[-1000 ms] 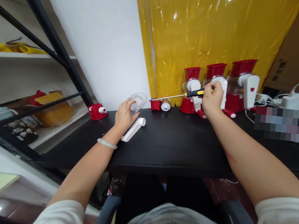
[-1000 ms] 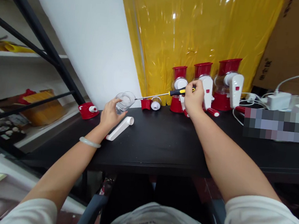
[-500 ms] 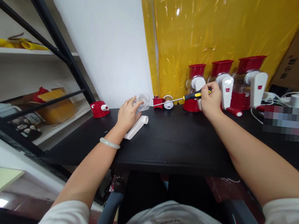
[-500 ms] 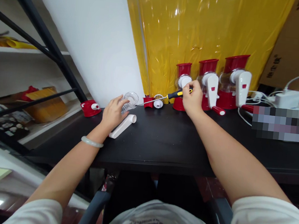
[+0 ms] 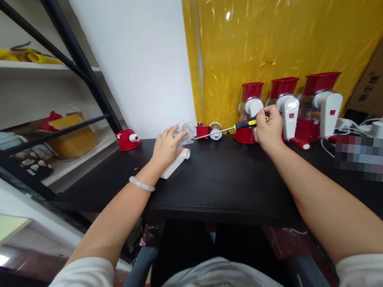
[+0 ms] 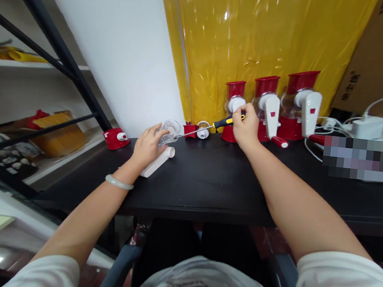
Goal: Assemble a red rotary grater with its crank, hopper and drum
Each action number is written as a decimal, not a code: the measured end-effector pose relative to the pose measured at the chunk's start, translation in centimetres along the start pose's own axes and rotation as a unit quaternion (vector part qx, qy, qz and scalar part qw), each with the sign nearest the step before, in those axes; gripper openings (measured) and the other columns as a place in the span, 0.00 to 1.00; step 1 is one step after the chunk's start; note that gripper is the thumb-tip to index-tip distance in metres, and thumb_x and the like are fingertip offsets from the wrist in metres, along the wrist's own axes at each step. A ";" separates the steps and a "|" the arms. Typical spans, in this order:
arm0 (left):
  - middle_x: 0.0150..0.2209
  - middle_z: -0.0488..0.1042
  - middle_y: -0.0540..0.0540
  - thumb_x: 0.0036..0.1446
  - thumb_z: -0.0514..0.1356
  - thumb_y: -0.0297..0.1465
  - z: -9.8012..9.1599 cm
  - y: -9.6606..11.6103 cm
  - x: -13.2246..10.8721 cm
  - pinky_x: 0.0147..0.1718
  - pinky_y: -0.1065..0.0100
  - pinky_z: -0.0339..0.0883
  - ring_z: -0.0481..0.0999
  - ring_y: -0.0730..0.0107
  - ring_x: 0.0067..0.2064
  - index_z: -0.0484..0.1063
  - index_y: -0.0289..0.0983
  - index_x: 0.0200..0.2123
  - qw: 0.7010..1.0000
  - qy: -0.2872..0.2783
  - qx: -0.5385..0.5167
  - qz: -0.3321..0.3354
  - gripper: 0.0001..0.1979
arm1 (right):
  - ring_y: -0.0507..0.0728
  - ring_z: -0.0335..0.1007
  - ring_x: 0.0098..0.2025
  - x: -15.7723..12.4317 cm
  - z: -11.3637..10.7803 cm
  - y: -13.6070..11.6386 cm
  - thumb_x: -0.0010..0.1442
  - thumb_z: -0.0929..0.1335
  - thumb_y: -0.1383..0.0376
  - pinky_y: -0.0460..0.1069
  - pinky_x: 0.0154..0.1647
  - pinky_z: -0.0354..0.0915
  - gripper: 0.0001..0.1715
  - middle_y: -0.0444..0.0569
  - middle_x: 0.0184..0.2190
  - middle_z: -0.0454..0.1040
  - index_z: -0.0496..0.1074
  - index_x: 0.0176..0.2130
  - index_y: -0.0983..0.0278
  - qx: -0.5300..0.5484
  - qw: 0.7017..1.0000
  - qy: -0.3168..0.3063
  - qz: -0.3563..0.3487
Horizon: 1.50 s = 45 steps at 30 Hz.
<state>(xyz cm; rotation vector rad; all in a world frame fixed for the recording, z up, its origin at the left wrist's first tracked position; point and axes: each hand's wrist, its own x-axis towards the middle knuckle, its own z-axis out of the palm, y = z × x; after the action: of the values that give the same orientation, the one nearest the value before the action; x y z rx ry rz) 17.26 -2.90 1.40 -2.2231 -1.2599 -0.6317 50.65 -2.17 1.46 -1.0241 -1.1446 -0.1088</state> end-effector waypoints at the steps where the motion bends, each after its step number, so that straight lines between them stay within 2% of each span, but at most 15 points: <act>1: 0.66 0.59 0.41 0.57 0.60 0.32 0.0 0.0 0.0 0.57 0.49 0.63 0.61 0.49 0.64 0.65 0.47 0.58 1.000 -0.001 0.001 0.001 0.25 | 0.55 0.65 0.33 0.0 0.0 -0.1 0.59 0.64 0.61 0.52 0.39 0.64 0.08 0.42 0.25 0.64 0.62 0.29 0.59 -0.001 1.000 -0.001 0.001; 10: 0.66 0.59 0.40 0.57 0.61 0.33 -0.1 0.2 0.0 0.56 0.50 0.64 0.62 0.50 0.63 0.65 0.47 0.58 1.000 -0.004 0.017 0.015 0.24 | 0.54 0.65 0.32 -0.1 0.0 -0.4 0.59 0.64 0.63 0.52 0.39 0.63 0.07 0.42 0.25 0.64 0.60 0.29 0.59 0.002 1.000 -0.008 0.008; 22: 0.66 0.59 0.40 0.57 0.62 0.33 -0.1 0.4 0.0 0.57 0.53 0.63 0.62 0.52 0.64 0.64 0.45 0.60 0.999 0.002 0.032 0.038 0.26 | 0.55 0.63 0.31 -0.2 0.2 0.0 0.59 0.63 0.61 0.52 0.37 0.64 0.08 0.43 0.26 0.64 0.60 0.30 0.59 0.001 1.000 -0.018 -0.024; 29: 0.65 0.60 0.40 0.58 0.62 0.33 -0.1 0.5 0.0 0.57 0.54 0.63 0.62 0.53 0.63 0.65 0.45 0.59 0.998 0.006 0.040 0.044 0.25 | 0.56 0.63 0.33 -0.5 0.2 0.0 0.59 0.63 0.61 0.53 0.39 0.63 0.07 0.44 0.27 0.63 0.59 0.30 0.59 0.007 0.999 -0.040 -0.006; 33: 0.65 0.60 0.40 0.57 0.62 0.33 0.0 0.3 0.0 0.57 0.54 0.63 0.62 0.53 0.63 0.65 0.45 0.59 0.998 0.003 0.039 0.039 0.25 | 0.57 0.65 0.36 -0.6 0.3 0.3 0.59 0.64 0.60 0.53 0.41 0.64 0.06 0.45 0.29 0.65 0.61 0.31 0.59 0.032 0.997 -0.070 0.016; 36: 0.65 0.60 0.40 0.57 0.62 0.32 0.0 -0.1 -0.1 0.56 0.54 0.63 0.62 0.53 0.63 0.65 0.45 0.58 0.999 0.002 0.038 0.030 0.25 | 0.56 0.66 0.34 -0.6 0.4 0.5 0.57 0.64 0.62 0.53 0.37 0.66 0.04 0.44 0.31 0.66 0.63 0.35 0.58 0.085 0.990 -0.108 0.041; 41: 0.64 0.62 0.40 0.56 0.62 0.32 -0.2 -0.6 -0.2 0.56 0.55 0.64 0.64 0.53 0.62 0.65 0.44 0.58 0.999 0.005 0.042 0.020 0.25 | 0.54 0.67 0.30 -0.6 0.4 0.5 0.51 0.65 0.67 0.52 0.33 0.67 0.13 0.42 0.31 0.67 0.63 0.39 0.56 0.121 0.977 -0.166 0.065; 45: 0.64 0.62 0.40 0.56 0.62 0.31 -0.1 -1.0 -0.2 0.57 0.55 0.64 0.64 0.53 0.61 0.65 0.44 0.58 0.999 0.009 0.041 0.020 0.25 | 0.53 0.66 0.26 -0.9 0.3 0.0 0.53 0.68 0.64 0.51 0.30 0.66 0.14 0.40 0.28 0.67 0.62 0.39 0.56 0.137 0.969 -0.191 0.070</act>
<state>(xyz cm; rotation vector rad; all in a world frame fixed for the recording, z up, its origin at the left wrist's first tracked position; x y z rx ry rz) 16.30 -2.68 1.50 -2.1648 -1.2090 -0.5729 50.08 -2.31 0.78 -0.8946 -1.3849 0.3662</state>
